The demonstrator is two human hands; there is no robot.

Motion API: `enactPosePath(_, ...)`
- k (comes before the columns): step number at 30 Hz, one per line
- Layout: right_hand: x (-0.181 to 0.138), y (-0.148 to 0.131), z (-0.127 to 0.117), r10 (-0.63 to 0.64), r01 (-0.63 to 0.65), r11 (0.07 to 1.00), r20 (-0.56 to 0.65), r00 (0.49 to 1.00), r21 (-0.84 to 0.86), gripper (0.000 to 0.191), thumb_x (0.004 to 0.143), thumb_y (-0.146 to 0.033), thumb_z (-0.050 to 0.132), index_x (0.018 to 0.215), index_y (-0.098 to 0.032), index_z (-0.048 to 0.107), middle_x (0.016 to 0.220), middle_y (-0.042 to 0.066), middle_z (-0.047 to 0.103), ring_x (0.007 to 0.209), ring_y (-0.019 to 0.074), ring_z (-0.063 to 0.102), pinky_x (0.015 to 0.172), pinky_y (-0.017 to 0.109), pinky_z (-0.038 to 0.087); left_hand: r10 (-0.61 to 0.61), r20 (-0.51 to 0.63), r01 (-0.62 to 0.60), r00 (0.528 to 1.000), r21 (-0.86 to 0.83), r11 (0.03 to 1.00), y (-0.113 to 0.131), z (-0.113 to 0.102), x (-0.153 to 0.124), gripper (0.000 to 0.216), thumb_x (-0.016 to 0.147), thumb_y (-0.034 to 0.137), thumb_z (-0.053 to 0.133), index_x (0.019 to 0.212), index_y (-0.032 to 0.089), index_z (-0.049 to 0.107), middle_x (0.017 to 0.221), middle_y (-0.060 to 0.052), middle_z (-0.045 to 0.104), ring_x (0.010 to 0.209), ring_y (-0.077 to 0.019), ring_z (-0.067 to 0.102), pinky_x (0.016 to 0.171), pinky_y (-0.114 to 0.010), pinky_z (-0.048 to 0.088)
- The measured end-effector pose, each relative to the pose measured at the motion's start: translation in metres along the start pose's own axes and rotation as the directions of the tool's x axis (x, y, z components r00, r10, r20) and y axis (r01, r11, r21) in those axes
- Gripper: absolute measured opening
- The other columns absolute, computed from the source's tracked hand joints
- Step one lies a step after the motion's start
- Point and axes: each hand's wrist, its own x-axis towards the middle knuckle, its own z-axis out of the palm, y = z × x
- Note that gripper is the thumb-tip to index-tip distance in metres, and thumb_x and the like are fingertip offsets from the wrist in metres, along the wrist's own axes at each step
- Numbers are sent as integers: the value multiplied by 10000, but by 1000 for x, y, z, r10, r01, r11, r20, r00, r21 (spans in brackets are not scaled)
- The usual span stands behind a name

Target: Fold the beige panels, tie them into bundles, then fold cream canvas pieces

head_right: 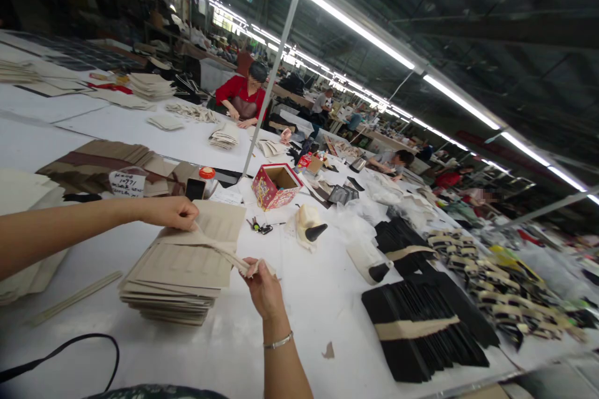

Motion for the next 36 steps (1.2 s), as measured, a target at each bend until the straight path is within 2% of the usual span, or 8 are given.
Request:
enactPosePath(2, 4, 2, 3, -18, 18, 1000, 1, 1000, -22, 393, 794, -496, 556, 576, -169, 529, 915, 58, 634, 879, 182, 583, 860, 392, 448, 43, -58, -39, 997, 70, 997, 0, 2, -5, 366, 687, 389, 592, 516, 174, 349, 491, 44, 336, 469, -84, 319, 451, -207, 241)
enactPosePath(5, 16, -2, 14, -99, 96, 992, -30, 995, -79, 431, 819, -537, 481, 579, -181, 443, 888, 66, 622, 926, 201, 578, 861, 412, 444, 72, -108, -57, 992, 138, 989, 7, 3, -10, 202, 695, 354, 577, 717, 158, 532, 576, 33, 450, 530, -104, 390, 500, -195, 291)
enactPosePath(9, 37, -18, 35, -175, 172, 984, -63, 983, -48, 453, 821, -573, 432, 586, -201, 324, 631, -5, 476, 746, 167, 566, 771, 388, 474, 96, -24, -91, 995, 173, 981, 19, 4, -12, 348, 743, 369, 546, 996, 142, 618, 770, -19, 602, 675, -136, 499, 622, -177, 350)
enactPosePath(12, 50, -28, 51, -108, 109, 986, -15, 994, 129, 427, 814, -548, 463, 614, -204, 307, 531, -72, 296, 467, 82, 369, 584, 280, 457, 79, 47, -86, 996, 175, 981, 20, 6, -10, 330, 782, 411, 495, 872, 136, 652, 746, -20, 602, 691, -138, 512, 626, -168, 344)
enactPosePath(16, 61, -29, 63, 64, -76, 947, 48, 997, 312, 414, 835, -495, 481, 611, -200, 297, 480, -101, 176, 387, 54, 127, 386, 159, 246, 44, -9, -43, 999, 129, 991, 12, 6, -6, 348, 765, 454, 491, 626, 138, 540, 592, 7, 466, 594, -119, 434, 546, -180, 307)
enactPosePath(23, 55, -20, 54, 268, -332, 836, 203, 942, 437, 464, 841, -443, 510, 567, -194, 232, 438, -109, 114, 376, 47, 48, 327, 142, 92, 19, -64, -15, 998, 62, 998, -8, 1, -2, 409, 771, 493, 480, 551, 166, 375, 557, 22, 306, 535, -106, 335, 510, -214, 256)
enactPosePath(30, 34, -18, 36, 386, -389, 835, 89, 918, 388, 500, 835, -450, 522, 568, -198, 183, 432, -113, 109, 373, 40, 35, 318, 144, 76, 65, -57, -63, 996, 32, 997, -24, 3, -8, 405, 771, 488, 506, 549, 166, 403, 559, 16, 361, 544, -111, 375, 526, -213, 269)
enactPosePath(36, 34, -14, 36, 325, -319, 870, 48, 944, 376, 498, 794, -462, 568, 575, -198, 206, 443, -113, 120, 378, 41, 44, 322, 143, 85, 37, -157, -16, 987, 135, 991, -30, 10, -24, 381, 793, 461, 470, 559, 162, 436, 564, 16, 392, 555, -109, 392, 547, -207, 281)
